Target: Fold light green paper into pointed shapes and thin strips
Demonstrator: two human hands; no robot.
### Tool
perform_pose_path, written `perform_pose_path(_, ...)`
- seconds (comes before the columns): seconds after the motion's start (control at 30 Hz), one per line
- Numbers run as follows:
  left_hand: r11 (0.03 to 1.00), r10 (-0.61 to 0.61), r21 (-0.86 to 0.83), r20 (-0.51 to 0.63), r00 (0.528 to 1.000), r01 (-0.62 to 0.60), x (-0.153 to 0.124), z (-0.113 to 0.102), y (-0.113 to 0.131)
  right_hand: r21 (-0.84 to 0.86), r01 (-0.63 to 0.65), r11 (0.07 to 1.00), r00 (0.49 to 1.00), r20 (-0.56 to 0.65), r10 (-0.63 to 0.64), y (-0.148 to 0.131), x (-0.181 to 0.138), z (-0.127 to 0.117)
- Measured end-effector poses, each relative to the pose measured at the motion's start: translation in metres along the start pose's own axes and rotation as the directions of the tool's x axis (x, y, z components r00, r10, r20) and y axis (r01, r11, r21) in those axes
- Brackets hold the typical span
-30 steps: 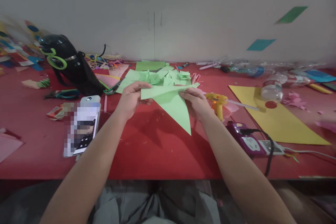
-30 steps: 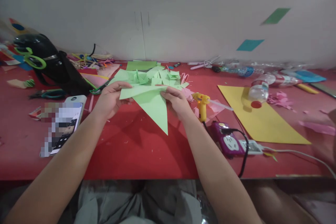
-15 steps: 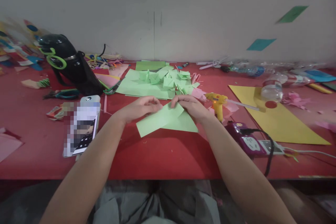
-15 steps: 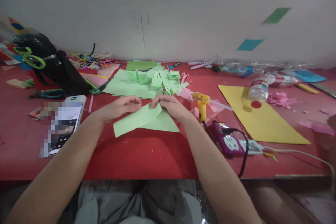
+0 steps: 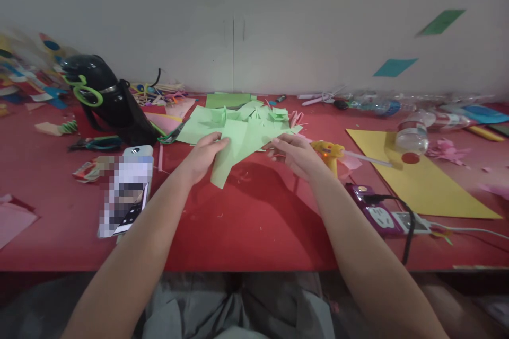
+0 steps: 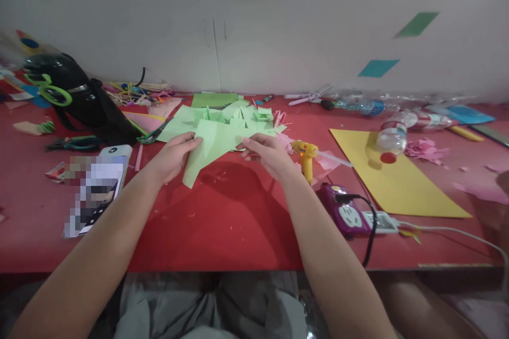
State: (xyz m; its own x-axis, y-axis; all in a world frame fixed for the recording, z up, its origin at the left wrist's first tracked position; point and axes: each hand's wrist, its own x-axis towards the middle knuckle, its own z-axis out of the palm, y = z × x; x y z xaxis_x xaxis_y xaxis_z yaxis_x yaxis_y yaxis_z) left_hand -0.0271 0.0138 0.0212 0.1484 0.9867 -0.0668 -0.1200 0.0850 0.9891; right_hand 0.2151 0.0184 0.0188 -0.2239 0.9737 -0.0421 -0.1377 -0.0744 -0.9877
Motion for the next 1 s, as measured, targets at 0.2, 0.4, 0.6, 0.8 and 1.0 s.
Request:
perform_pose_path(0.2, 0.965, -0.160, -0.169, 0.221, 0.962, 0.199, -0.004, 0.014, -0.003, 0.032, -0.013, 0.999, 0.984, -0.177, 0.018, 0.010, 0.004, 0.019)
perform_pose_path(0.4, 0.931, -0.145, -0.293, 0.258, 0.955, 0.220, -0.005, 0.014, 0.004, 0.017, 0.060, 0.998, 0.975, -0.217, -0.055, 0.013, 0.005, 0.018)
perform_pose_path(0.6, 0.896, -0.209, -0.343, 0.236, 0.949, 0.283, -0.006, 0.016, 0.004, 0.009, 0.131, 0.991, 0.964, -0.235, -0.125, 0.018, 0.003, 0.026)
perform_pose_path(0.8, 0.849, -0.260, -0.375, 0.319, 0.912, 0.373, -0.009, 0.026, -0.001, 0.069, 0.160, 0.985, 0.972, -0.183, -0.145, 0.016, -0.007, 0.043)
perform_pose_path(1.0, 0.898, -0.147, -0.386, 0.190, 0.971, 0.211, -0.009, 0.022, 0.007, 0.037, 0.185, 0.982, 0.951, -0.258, -0.169, 0.012, -0.003, 0.033)
